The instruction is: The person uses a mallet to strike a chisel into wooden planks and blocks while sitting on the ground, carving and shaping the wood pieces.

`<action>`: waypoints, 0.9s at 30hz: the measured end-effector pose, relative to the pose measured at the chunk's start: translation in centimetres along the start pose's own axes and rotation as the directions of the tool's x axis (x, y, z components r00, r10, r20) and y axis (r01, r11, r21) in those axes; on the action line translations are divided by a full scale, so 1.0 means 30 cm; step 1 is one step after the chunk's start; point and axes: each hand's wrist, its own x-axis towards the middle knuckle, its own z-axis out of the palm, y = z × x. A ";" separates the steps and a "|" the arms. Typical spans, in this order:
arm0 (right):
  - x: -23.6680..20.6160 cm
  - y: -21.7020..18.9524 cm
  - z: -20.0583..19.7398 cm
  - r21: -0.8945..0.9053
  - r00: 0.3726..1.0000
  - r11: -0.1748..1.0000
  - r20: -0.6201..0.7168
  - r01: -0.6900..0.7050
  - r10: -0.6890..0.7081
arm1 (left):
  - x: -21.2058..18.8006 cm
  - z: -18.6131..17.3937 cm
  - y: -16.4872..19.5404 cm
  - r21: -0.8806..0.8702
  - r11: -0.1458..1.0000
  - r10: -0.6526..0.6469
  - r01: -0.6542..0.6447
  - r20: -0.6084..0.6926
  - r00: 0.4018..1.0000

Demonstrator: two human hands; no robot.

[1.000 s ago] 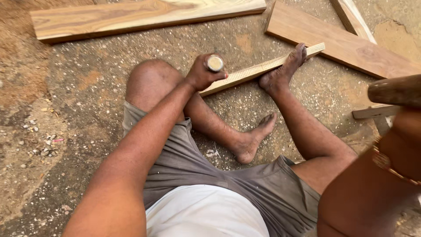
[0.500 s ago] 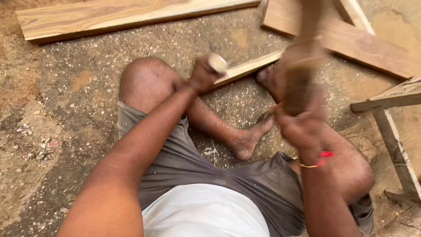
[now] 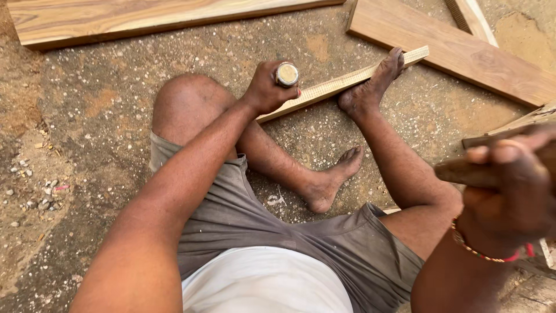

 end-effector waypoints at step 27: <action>-0.074 0.517 -0.047 -0.924 0.823 0.381 0.234 0.022 0.518 | -0.033 -0.024 -0.020 -0.171 0.985 -0.042 0.028 -0.077 0.996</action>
